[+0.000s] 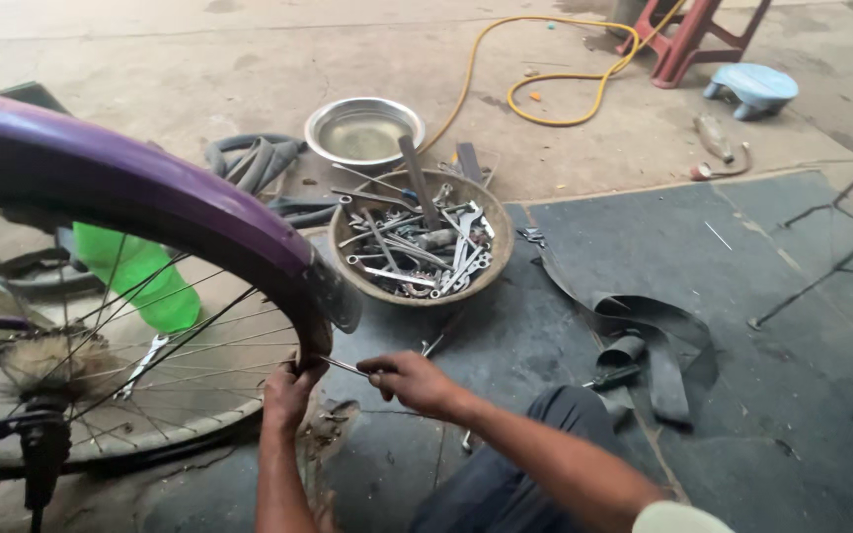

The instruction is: The person uses a metal tire lever to pry the tire bead off the rim of a bicycle wheel. They work their way around the circumference of the wheel, repeatedly inserting the lever and pulling the tire away from the rim to loosen it.

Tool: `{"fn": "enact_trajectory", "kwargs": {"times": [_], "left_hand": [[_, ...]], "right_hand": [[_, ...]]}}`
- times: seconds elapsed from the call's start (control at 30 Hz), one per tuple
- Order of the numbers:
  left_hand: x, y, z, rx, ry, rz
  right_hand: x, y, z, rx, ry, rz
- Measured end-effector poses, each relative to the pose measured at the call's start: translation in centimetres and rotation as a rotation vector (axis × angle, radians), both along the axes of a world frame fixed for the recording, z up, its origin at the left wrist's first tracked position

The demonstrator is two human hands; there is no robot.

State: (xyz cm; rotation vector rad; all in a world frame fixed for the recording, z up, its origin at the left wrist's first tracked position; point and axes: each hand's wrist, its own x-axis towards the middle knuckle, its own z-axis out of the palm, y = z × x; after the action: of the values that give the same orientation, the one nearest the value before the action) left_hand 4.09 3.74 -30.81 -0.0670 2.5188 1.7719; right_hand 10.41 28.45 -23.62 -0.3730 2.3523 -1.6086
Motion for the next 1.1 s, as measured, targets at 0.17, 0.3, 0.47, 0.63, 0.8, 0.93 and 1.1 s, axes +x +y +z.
{"fn": "enact_trajectory", "kwargs": {"times": [0.17, 0.3, 0.47, 0.63, 0.8, 0.93, 1.1], "left_hand": [[-0.6, -0.5, -1.8, -0.004, 0.045, -0.065], [-0.7, -0.7, -3.5, -0.13, 0.184, -0.086], [1.0, -0.2, -3.2, 0.093, 0.199, -0.089], [2.8, 0.4, 0.3, 0.137, 0.149, -0.035], [2.9, -0.4, 0.7, 0.232, 0.121, -0.175], [2.9, 0.0, -0.6, 0.073, 0.172, -0.044], [3.1, 1.1, -0.5, 0.007, 0.282, 0.06]], "right_hand": [[4.4, -1.3, -1.1, -0.057, -0.13, -0.175], [5.1, 2.4, -0.5, -0.292, -0.176, 0.129], [5.4, 2.4, 0.2, -0.106, -0.208, -0.144], [6.8, -2.0, 1.8, -0.376, -0.276, -0.184], [7.9, -2.8, 2.8, -0.384, -0.322, -0.239], [7.7, -2.4, 1.3, -0.299, -0.306, -0.223], [3.4, 0.6, -0.4, -0.125, -0.214, -0.037]]}}
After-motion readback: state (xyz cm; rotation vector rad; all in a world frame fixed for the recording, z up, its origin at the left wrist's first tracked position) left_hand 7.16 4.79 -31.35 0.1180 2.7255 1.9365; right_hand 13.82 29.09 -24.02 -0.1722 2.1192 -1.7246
